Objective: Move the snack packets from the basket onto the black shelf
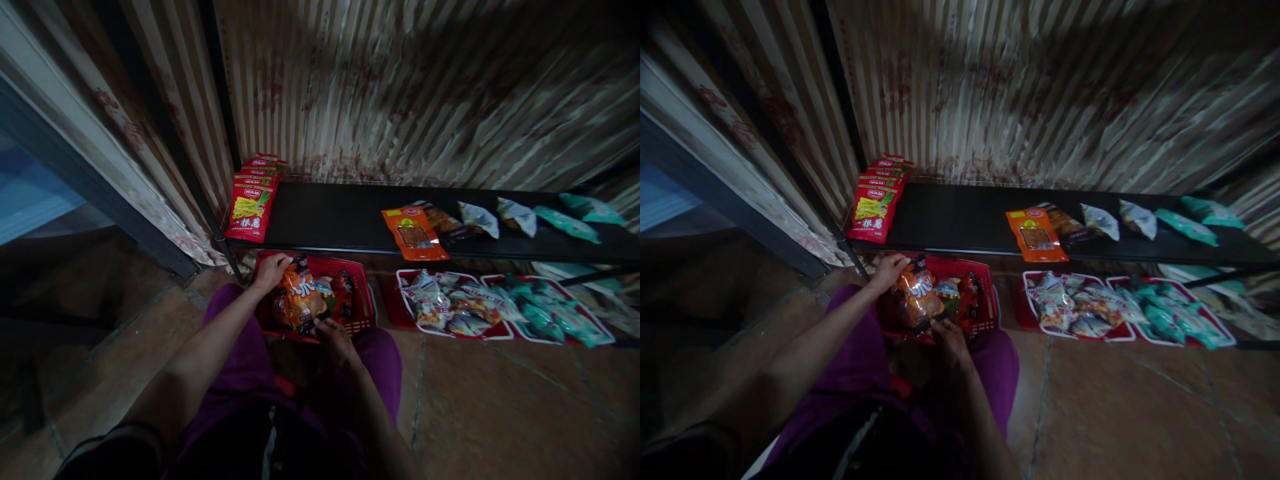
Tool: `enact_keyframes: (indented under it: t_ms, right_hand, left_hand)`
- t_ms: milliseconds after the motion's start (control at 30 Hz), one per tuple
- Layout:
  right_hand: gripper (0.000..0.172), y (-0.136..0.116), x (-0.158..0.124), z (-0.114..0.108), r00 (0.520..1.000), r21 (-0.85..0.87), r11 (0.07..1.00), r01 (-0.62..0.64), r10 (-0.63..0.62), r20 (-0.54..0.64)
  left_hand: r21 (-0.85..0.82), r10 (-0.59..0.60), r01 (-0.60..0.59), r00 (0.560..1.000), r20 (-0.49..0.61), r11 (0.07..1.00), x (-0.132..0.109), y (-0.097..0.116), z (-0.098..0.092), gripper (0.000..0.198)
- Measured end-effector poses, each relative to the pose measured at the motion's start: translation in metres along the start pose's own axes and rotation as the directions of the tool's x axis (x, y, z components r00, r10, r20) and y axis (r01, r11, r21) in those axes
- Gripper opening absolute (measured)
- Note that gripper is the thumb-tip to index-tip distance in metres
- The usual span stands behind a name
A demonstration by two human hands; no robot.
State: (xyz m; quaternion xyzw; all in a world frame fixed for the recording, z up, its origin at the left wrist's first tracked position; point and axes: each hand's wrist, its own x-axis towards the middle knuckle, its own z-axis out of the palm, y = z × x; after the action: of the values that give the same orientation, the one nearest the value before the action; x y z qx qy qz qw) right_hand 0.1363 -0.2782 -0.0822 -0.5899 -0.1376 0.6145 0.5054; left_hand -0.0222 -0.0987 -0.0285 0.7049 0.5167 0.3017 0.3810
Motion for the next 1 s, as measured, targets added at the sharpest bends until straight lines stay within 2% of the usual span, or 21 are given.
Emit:
enact_keyframes:
  t_ms: [100,200,300,433,533,633,767,867,1000]
  right_hand:
    - [0.030,-0.011,-0.011,0.000,0.998,0.041,0.999,0.003,-0.006,0.065]
    - [0.053,-0.029,-0.020,-0.002,0.996,0.129,0.989,0.077,-0.082,0.035]
    - [0.063,-0.048,-0.026,0.000,0.992,0.142,0.982,0.120,-0.125,0.026]
    - [0.065,-0.064,-0.028,0.012,0.975,0.085,0.980,0.178,-0.187,0.116]
    - [0.058,-0.068,-0.028,0.020,0.971,0.061,0.984,0.166,-0.174,0.164]
    - [0.051,-0.068,-0.027,0.024,0.977,0.070,0.990,0.120,-0.130,0.167]
    - [0.049,-0.068,-0.019,0.027,0.989,0.083,0.989,0.124,-0.130,0.075]
    - [0.049,-0.066,-0.011,0.027,0.988,0.121,0.981,0.155,-0.154,-0.014]
    - [0.045,-0.060,0.000,0.024,0.977,0.170,0.965,0.199,-0.182,-0.111]
  left_hand:
    - [-0.015,0.059,-0.058,0.995,0.076,0.998,0.008,0.009,-0.006,0.022]
    - [-0.024,0.135,-0.133,0.983,0.120,0.991,0.010,0.021,-0.013,0.021]
    - [-0.032,0.184,-0.182,0.965,0.186,0.983,0.009,0.031,-0.013,0.025]
    - [-0.135,0.222,-0.193,0.942,0.251,0.972,0.006,0.039,-0.002,0.032]
    - [-0.205,0.234,-0.184,0.938,0.255,0.961,0.006,0.042,0.004,0.032]
    - [-0.238,0.160,-0.102,0.958,0.239,0.966,0.008,0.045,0.005,0.030]
    - [-0.387,0.022,0.062,0.978,0.209,0.920,0.009,0.046,0.004,0.034]
    - [-0.559,-0.111,0.231,0.964,0.241,0.796,0.003,0.043,0.006,0.041]
    - [-0.663,-0.212,0.429,0.898,0.385,0.613,-0.023,0.037,0.010,0.045]
